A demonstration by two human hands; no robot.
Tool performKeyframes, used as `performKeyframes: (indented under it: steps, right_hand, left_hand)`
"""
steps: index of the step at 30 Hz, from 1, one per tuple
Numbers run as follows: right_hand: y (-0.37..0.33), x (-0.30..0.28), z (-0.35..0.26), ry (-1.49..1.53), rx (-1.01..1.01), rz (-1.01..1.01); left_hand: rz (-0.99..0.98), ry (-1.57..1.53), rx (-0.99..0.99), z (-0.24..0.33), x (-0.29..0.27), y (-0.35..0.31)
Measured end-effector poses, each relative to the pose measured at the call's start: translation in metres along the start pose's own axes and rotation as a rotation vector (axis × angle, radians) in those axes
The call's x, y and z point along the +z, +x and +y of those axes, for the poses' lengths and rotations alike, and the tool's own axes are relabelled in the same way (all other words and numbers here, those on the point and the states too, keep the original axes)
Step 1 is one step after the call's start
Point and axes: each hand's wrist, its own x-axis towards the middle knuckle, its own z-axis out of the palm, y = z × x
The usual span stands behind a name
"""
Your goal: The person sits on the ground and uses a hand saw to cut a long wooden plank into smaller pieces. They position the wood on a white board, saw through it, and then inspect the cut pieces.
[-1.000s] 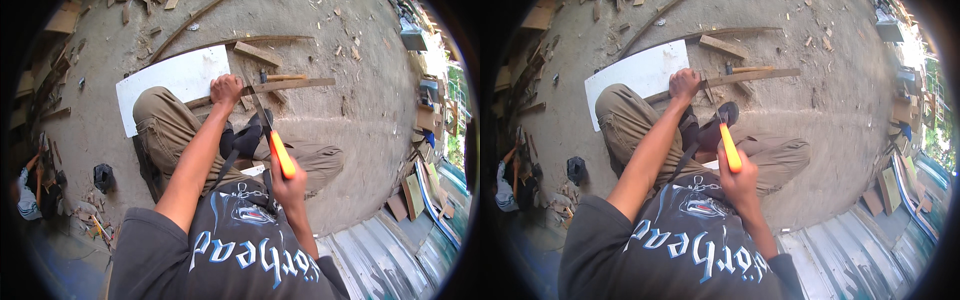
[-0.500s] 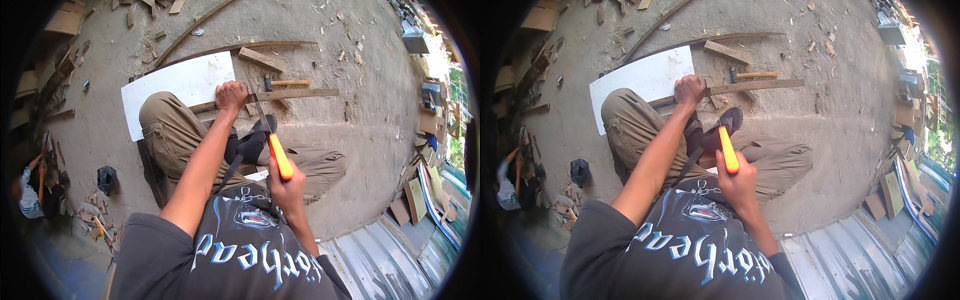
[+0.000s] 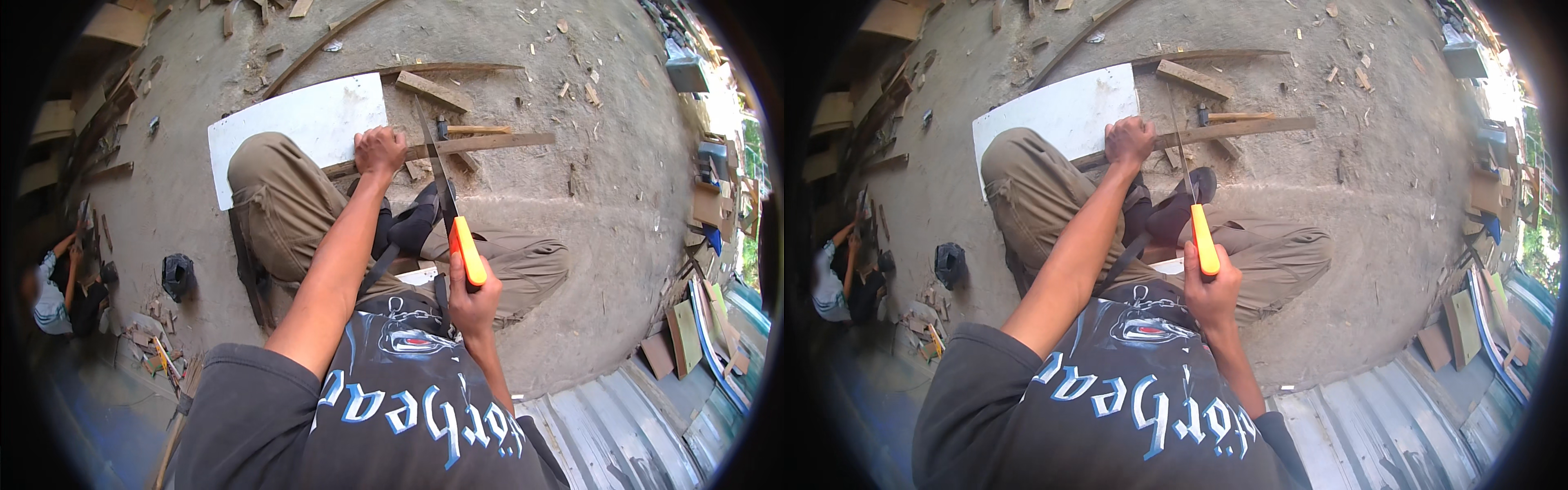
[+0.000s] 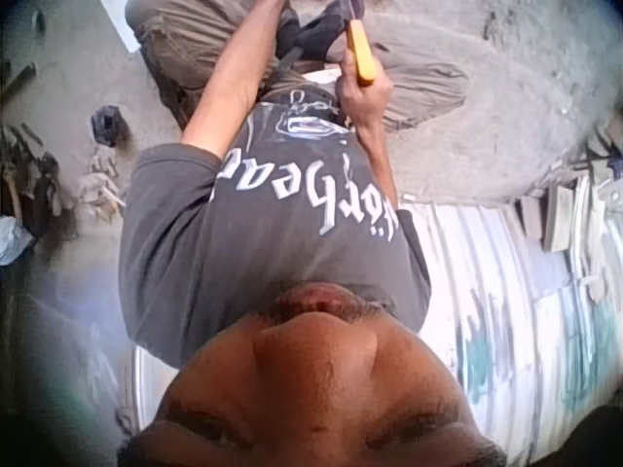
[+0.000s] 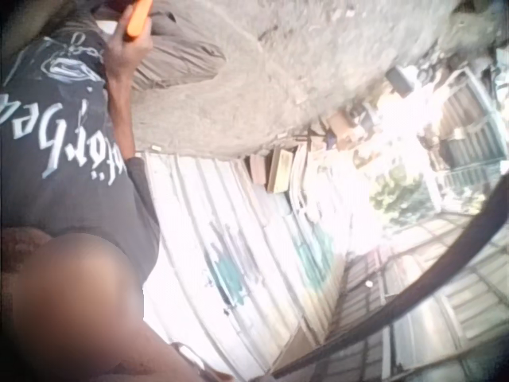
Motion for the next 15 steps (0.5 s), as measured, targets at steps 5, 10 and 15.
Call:
performKeyframes:
  steps: [5,10,15]
  right_hand:
    - [-0.003,-0.005,0.003,0.034,0.037,-0.041]
    - [0.000,0.004,-0.001,0.013,-0.010,-0.025]
    - [-0.007,0.003,-0.012,-0.035,0.017,-0.057]
  left_hand:
    - [-0.022,0.021,0.013,-0.001,-0.001,-0.002]
    - [-0.009,0.022,0.021,-0.001,0.001,-0.002]
    - [-0.020,-0.018,0.043,-0.001,0.003,-0.002]
